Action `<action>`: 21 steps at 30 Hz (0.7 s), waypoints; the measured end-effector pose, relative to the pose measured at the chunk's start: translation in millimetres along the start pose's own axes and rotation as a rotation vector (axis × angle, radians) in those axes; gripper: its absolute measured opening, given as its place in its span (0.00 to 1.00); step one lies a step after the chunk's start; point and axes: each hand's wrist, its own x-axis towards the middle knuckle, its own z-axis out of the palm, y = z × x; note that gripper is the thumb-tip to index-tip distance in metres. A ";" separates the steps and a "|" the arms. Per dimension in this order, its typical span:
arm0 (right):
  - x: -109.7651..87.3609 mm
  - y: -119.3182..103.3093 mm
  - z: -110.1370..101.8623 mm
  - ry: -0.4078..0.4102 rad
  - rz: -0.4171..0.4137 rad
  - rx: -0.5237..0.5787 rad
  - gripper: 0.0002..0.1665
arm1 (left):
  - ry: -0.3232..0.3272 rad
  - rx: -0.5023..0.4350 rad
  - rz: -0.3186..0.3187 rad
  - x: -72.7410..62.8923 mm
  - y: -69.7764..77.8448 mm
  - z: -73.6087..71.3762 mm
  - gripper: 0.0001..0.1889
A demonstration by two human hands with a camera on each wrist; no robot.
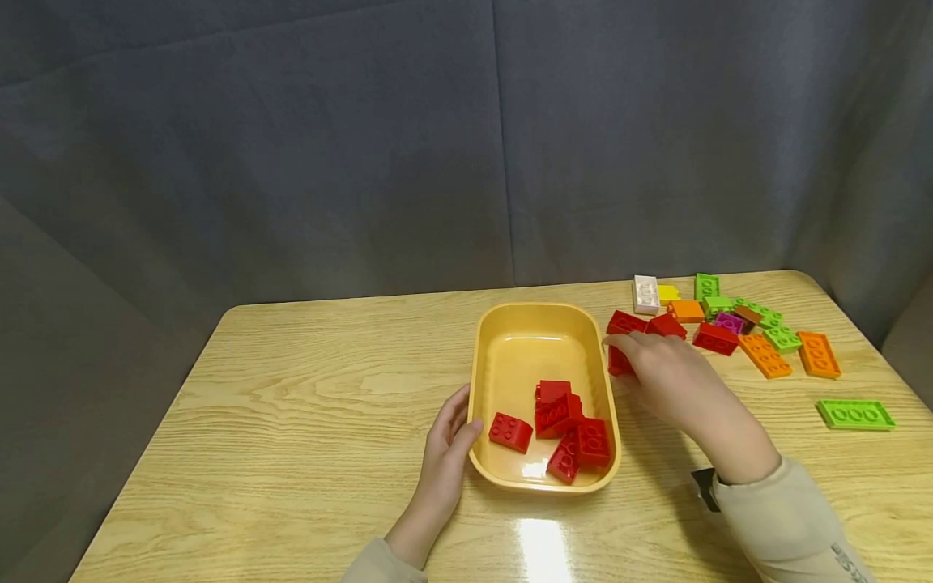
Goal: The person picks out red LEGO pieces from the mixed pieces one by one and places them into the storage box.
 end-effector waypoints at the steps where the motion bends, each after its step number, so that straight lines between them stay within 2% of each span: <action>1: -0.2 -0.5 -0.8 0.004 0.000 -0.003 0.28 | 0.000 -0.001 0.001 0.0 0.0 0.1 0.28; 7: -1.7 -3.4 -6.1 0.026 0.000 -0.009 0.28 | 0.001 -0.014 0.008 0.6 0.2 0.5 0.28; 14: -3.0 -3.6 -9.6 0.119 -0.032 -0.020 0.30 | -0.005 -0.011 0.004 0.2 -0.2 0.5 0.28; 21: -1.7 -8.2 -10.3 0.145 -0.047 -0.009 0.32 | 0.007 -0.006 -0.001 -0.4 0.3 0.3 0.28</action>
